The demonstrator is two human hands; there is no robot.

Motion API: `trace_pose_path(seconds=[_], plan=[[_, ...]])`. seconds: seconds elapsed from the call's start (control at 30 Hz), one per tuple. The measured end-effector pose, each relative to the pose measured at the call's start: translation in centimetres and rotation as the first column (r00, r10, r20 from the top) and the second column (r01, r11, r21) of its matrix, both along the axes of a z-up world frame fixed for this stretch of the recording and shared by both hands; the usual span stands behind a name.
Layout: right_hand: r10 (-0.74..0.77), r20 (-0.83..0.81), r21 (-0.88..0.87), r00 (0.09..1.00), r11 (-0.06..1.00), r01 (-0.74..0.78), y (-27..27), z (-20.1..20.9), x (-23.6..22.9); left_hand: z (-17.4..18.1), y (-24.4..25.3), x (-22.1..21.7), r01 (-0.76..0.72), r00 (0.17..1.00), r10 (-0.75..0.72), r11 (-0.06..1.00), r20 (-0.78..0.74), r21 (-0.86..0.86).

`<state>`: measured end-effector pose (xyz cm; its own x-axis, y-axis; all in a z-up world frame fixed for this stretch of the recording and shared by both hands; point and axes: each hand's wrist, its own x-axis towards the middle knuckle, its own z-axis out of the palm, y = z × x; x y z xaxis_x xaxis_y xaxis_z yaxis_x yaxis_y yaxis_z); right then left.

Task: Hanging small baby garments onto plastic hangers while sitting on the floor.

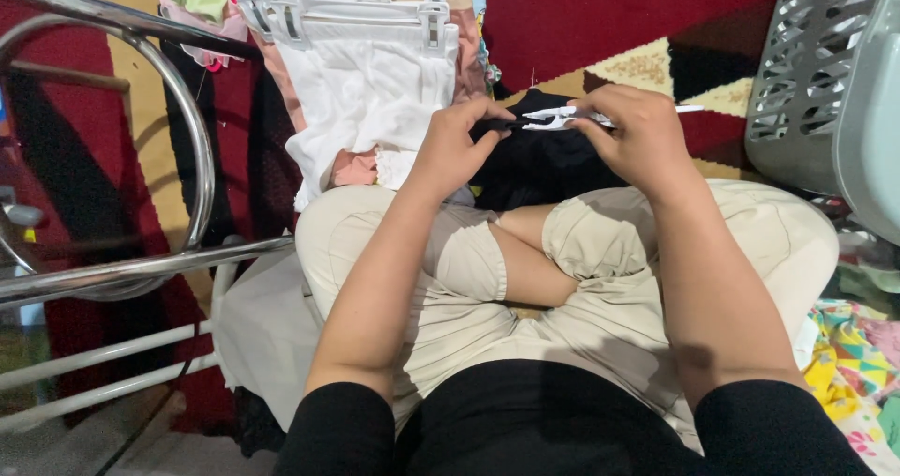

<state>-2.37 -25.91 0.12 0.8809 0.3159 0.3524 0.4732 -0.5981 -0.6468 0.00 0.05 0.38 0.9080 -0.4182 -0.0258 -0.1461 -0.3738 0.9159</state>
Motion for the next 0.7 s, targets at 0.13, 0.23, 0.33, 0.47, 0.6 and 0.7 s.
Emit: trace_pose_path(seconds=[0.13, 0.23, 0.33, 0.47, 0.6, 0.7], plan=[[0.017, -0.034, -0.011, 0.999, 1.0, -0.017, 0.0, 0.5, 0.0, 0.4, -0.1, -0.1, 0.013, 1.0, -0.013, 1.0, 0.023, -0.022], [0.023, -0.045, -0.034, 0.999, 0.999, -0.025, 0.5, 1.1, -0.2, 0.4, 0.0, 0.0, 0.031, 0.999, -0.03, 0.999, 0.036, -0.032], [0.031, -0.028, -0.054, 0.999, 0.998, -0.032, 0.7, 1.2, -0.2, -0.3, 0.2, -0.1, 0.073, 0.987, -0.073, 0.997, 0.144, 0.007], [0.043, -0.029, -0.063, 0.999, 0.997, -0.045, 0.9, 1.4, -0.4, 0.0, 0.1, -0.3, 0.089, 0.975, -0.098, 0.995, 0.201, 0.054], [0.05, -0.014, -0.094, 0.999, 0.994, -0.051, 1.1, 1.9, -0.6, -0.6, 0.2, -0.2, 0.125, 0.942, -0.15, 0.987, 0.3, 0.101], [0.05, -0.018, -0.11, 0.999, 0.993, -0.051, 1.2, 2.2, -0.7, -0.6, 0.1, -0.3, 0.122, 0.936, -0.145, 0.988, 0.322, 0.089]])
